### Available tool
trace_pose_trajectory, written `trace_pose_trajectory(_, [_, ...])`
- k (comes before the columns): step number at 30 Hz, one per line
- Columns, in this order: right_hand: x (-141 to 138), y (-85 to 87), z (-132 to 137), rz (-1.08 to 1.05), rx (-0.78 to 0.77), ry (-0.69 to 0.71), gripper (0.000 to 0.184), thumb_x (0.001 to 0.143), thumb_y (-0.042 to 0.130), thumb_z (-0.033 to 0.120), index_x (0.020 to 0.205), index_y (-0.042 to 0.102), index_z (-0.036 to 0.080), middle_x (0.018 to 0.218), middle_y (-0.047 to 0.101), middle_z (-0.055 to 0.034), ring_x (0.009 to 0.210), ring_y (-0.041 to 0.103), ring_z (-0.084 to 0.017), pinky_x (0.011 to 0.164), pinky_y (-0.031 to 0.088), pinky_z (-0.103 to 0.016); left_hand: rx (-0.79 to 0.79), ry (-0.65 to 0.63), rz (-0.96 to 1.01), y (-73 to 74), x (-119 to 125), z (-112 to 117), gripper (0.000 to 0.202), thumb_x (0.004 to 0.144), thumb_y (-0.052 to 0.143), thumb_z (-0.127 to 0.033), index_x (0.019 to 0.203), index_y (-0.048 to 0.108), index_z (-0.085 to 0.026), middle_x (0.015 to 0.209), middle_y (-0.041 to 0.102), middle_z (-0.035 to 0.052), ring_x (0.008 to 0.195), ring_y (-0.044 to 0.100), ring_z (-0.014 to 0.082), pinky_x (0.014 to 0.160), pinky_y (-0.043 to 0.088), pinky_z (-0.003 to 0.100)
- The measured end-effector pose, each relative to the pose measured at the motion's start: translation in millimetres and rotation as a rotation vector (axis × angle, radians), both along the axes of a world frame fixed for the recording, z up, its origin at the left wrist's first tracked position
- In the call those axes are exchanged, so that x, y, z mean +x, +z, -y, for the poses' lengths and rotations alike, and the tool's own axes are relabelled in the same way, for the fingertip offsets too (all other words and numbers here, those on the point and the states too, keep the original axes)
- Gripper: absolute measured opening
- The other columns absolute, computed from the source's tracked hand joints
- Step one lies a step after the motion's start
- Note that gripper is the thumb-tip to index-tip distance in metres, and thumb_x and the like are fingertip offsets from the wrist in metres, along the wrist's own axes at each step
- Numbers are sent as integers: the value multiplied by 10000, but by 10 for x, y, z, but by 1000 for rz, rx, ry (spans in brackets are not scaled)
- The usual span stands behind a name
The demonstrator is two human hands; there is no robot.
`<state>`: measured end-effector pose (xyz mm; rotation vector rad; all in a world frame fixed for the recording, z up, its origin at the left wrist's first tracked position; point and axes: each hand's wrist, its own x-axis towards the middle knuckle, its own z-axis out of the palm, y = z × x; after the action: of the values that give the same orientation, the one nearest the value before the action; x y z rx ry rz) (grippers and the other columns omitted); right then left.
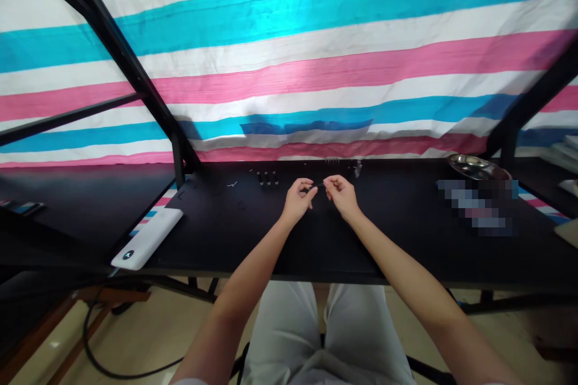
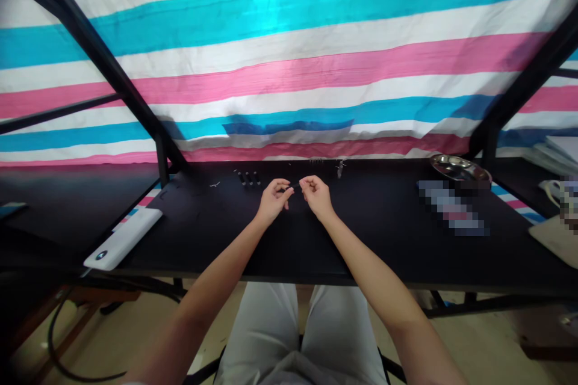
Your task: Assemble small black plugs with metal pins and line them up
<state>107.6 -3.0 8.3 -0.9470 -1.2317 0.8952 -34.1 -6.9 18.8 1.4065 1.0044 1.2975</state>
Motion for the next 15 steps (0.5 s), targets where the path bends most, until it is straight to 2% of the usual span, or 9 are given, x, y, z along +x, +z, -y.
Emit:
trace_pose_trajectory(5, [3,-39,-23,23,-7,3,304,728,603,482,785,548,188,560,493,44,441,428,-76,427,336,-218,-91,11,-18,44,-4,19,296,696,646,-378,827,548,-130,777,665,46,313,469,41,328,307,178])
trace_pose_trajectory(10, [-7,-41,-17,90,20,0,297,752,577,477,801,545,186,611,511,29,481,439,-77,454,354,-214,-141,32,34,46,-15,8,339,684,657,-403,843,570,-117,857,689,105,318,476,47,320,276,180])
trace_pose_trajectory(15, [-6,-5,20,184,88,-30,271,789,536,453,823,549,185,692,559,-1,570,501,-102,546,412,-237,-173,22,97,21,-26,-12,401,659,676,-452,847,577,-112,858,691,119,338,478,38,324,247,167])
